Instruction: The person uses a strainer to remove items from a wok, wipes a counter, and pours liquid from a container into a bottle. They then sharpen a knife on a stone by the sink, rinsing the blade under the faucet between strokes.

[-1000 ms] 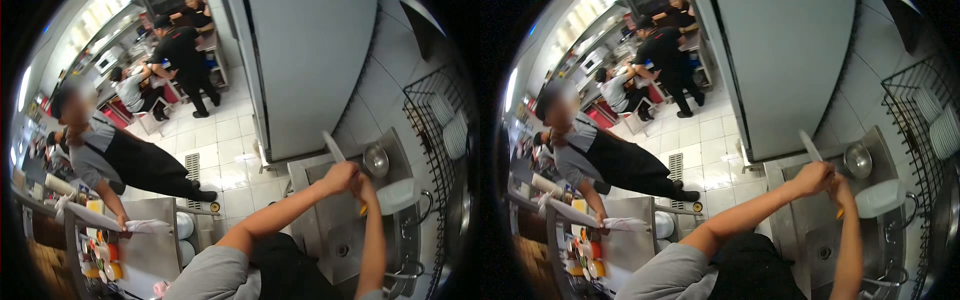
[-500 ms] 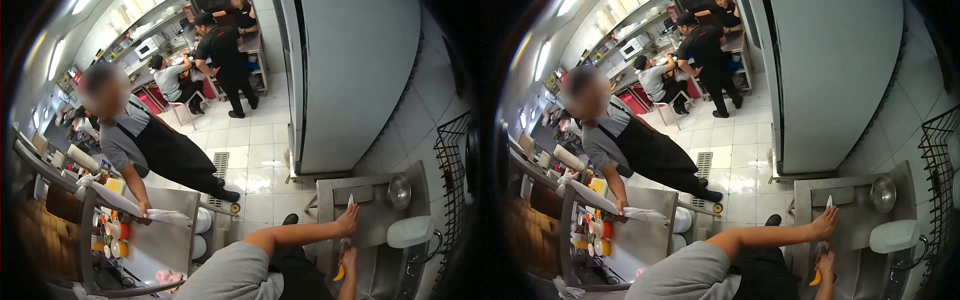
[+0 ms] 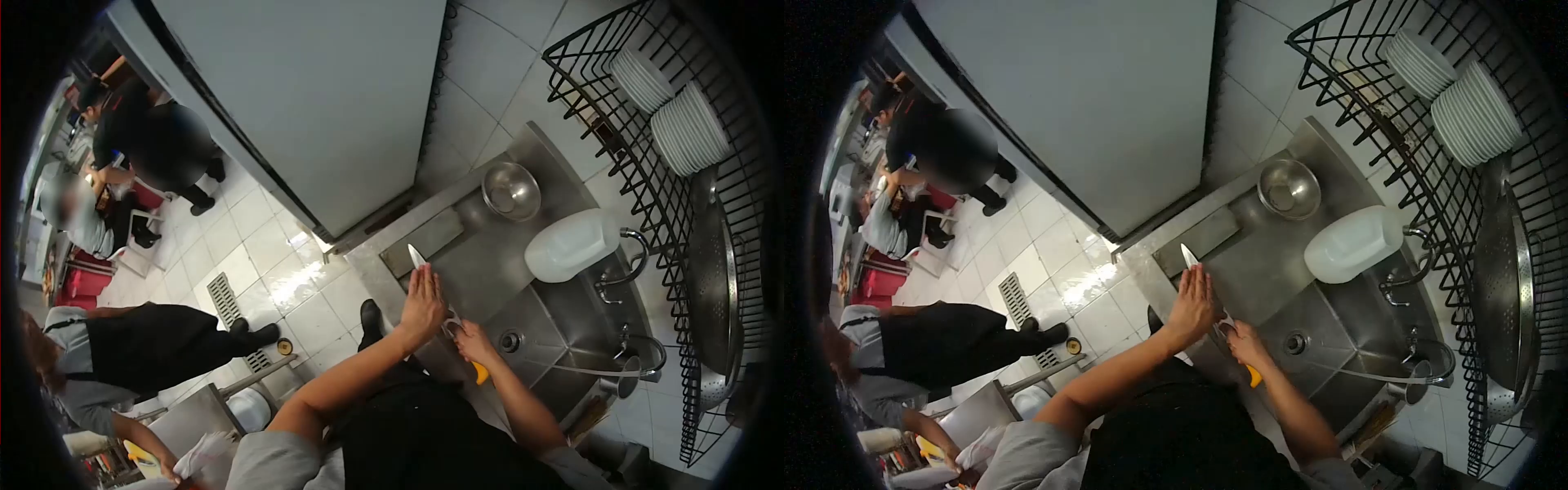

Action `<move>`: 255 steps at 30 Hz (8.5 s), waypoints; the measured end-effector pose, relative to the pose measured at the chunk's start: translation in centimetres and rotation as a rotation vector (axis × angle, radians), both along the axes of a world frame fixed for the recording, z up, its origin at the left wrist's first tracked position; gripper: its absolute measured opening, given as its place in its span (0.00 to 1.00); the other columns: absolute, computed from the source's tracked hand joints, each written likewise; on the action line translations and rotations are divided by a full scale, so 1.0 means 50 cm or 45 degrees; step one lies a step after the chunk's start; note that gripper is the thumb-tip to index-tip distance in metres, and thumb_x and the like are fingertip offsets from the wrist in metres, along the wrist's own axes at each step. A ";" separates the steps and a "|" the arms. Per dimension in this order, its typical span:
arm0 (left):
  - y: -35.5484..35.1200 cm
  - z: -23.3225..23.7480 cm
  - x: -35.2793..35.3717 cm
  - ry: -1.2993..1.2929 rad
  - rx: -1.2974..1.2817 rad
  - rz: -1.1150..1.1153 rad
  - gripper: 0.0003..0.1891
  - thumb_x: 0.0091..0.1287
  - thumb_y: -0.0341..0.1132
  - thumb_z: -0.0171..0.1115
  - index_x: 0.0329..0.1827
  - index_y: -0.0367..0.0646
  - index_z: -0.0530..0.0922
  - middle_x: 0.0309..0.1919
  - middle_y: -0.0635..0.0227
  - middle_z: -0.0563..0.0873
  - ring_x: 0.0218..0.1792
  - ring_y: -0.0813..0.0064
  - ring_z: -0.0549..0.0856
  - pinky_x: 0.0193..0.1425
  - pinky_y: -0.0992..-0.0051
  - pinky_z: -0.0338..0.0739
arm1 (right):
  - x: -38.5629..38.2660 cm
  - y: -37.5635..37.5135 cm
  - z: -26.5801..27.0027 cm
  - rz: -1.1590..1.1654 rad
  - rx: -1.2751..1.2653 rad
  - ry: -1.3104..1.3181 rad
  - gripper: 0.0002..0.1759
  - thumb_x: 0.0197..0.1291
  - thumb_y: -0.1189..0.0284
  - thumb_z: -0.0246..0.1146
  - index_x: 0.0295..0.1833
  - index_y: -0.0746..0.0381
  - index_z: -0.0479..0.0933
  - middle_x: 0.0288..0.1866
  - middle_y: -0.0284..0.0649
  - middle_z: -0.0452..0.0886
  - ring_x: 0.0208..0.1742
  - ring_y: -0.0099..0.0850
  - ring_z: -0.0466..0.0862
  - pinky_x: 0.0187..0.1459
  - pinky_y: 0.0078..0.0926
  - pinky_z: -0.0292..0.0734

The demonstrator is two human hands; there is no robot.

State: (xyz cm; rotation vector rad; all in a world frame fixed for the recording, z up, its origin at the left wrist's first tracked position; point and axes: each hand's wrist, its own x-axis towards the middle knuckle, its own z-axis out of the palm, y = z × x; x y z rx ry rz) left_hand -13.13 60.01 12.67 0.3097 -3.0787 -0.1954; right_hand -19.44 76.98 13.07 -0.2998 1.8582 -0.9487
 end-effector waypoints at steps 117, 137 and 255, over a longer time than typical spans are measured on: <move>-0.107 -0.054 -0.029 0.046 -0.177 0.059 0.63 0.46 0.67 0.69 0.71 0.18 0.56 0.75 0.34 0.53 0.78 0.44 0.52 0.80 0.52 0.45 | 0.039 -0.027 0.004 -0.022 -0.059 -0.010 0.14 0.72 0.62 0.56 0.44 0.63 0.75 0.21 0.35 0.75 0.20 0.25 0.74 0.23 0.28 0.69; -0.134 -0.069 -0.113 0.102 -0.235 0.036 0.56 0.55 0.66 0.61 0.71 0.20 0.60 0.73 0.33 0.57 0.76 0.43 0.56 0.80 0.53 0.45 | -0.071 -0.081 -0.089 0.045 0.025 0.504 0.12 0.71 0.65 0.57 0.43 0.65 0.76 0.24 0.38 0.77 0.24 0.29 0.78 0.28 0.32 0.73; -0.085 0.320 0.212 0.231 0.951 0.413 0.23 0.74 0.49 0.54 0.45 0.31 0.79 0.22 0.58 0.84 0.24 0.66 0.83 0.30 0.67 0.76 | -0.051 -0.192 0.186 0.174 -0.031 1.181 0.20 0.68 0.62 0.57 0.50 0.71 0.71 0.37 0.63 0.82 0.42 0.59 0.83 0.43 0.54 0.77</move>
